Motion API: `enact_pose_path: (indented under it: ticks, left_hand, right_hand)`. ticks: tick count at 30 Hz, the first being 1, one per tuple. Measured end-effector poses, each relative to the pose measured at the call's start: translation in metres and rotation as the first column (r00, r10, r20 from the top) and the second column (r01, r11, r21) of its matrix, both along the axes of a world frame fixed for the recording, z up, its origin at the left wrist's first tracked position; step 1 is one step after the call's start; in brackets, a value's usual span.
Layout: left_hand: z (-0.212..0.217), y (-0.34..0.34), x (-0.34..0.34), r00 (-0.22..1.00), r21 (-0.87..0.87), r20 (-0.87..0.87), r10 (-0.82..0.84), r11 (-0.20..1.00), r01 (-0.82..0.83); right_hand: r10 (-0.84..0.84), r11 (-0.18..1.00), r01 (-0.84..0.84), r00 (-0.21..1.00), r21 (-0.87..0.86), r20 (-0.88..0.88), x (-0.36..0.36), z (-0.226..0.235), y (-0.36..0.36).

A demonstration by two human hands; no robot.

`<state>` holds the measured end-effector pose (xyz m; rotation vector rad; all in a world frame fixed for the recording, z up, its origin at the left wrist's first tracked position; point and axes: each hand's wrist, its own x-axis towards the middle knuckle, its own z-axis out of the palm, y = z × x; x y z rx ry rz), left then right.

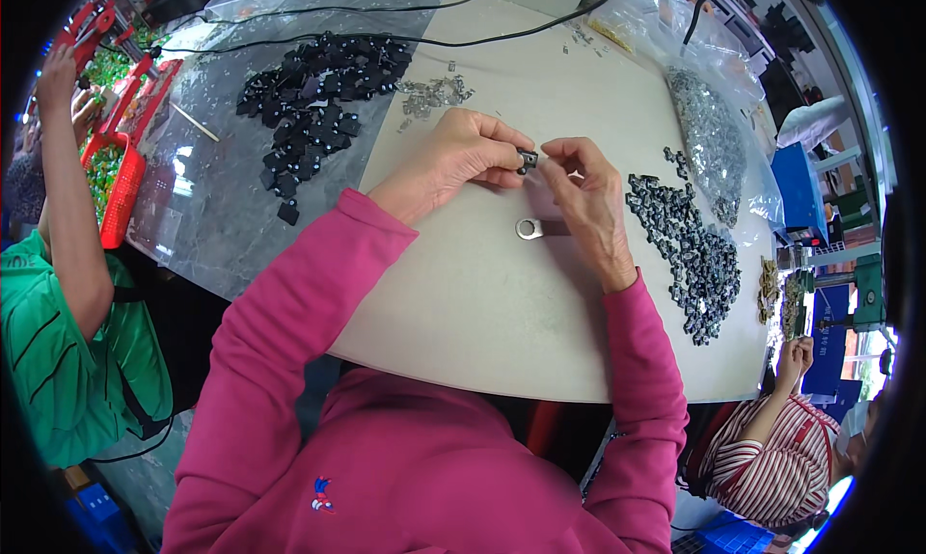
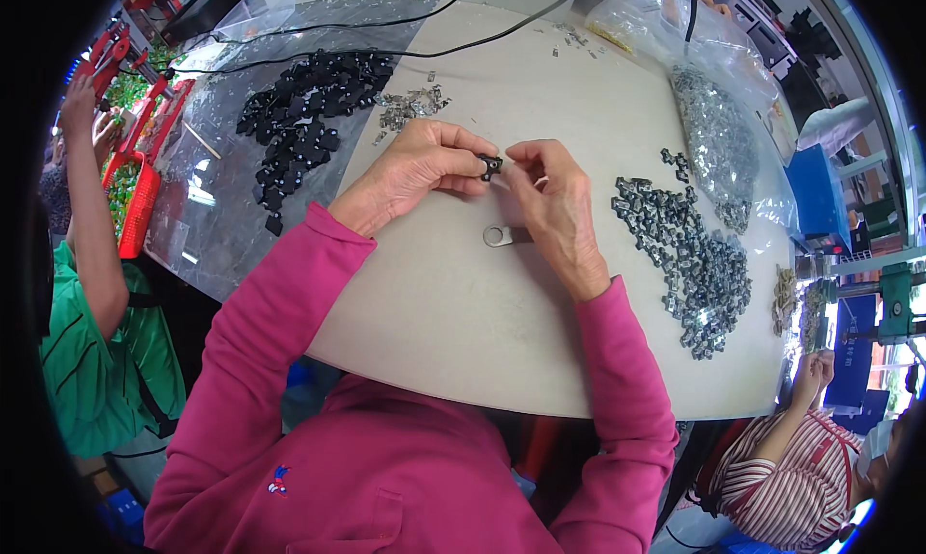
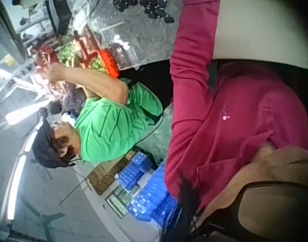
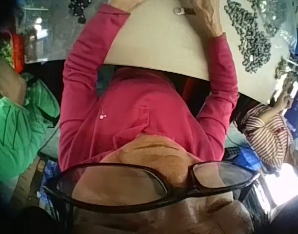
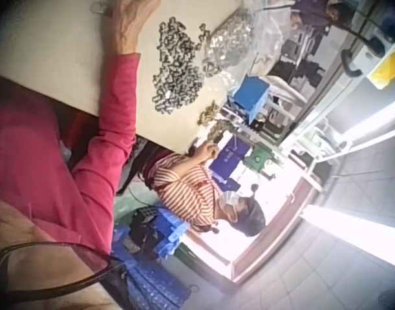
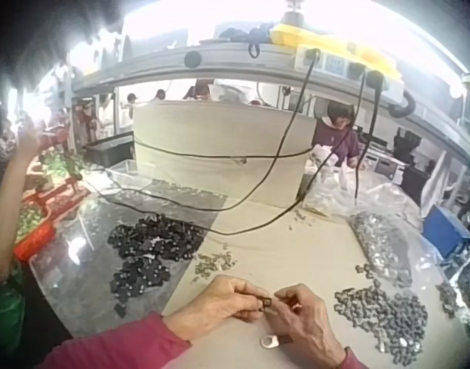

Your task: The person assembles small components by attaching metal clips to plastic pieces by hand and pressing them with a handheld punch tool.

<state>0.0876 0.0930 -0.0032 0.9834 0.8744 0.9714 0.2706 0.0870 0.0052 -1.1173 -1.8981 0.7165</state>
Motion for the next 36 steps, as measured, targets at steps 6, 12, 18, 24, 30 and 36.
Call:
enact_pose_path:
  ticks: [6,12,18,24,30,36]
  left_hand:
    - [-0.001,0.001,-0.001,1.0,-0.028,0.008,0.006,1.0,-0.005]
    - [0.006,-0.002,-0.001,0.994,-0.006,-0.1,-0.041,0.999,0.041]
    - [0.012,0.008,-0.022,0.949,0.2,-0.312,0.047,0.98,0.017]
    - [0.02,0.025,-0.059,0.702,0.598,-0.503,0.505,0.789,-0.139]
    - [0.015,0.027,-0.059,0.604,0.662,-0.535,0.59,0.738,-0.135]
    - [0.02,0.022,-0.069,0.626,0.673,-0.491,0.606,0.72,-0.169]
  right_hand:
    - [-0.046,0.911,-0.001,0.994,-0.412,-0.102,0.0,0.01,-0.002]
    - [-0.035,0.894,0.017,0.999,-0.449,-0.03,0.0,0.016,-0.004]
    - [-0.037,0.906,0.077,0.994,-0.416,0.101,0.016,0.009,0.012]
    - [-0.095,0.919,0.215,0.934,-0.33,0.345,0.031,0.014,0.033]
    - [-0.172,0.829,-0.127,0.869,0.545,0.464,0.003,-0.005,0.038]
    - [-0.209,0.865,-0.224,0.652,0.449,0.729,-0.033,-0.004,0.032]
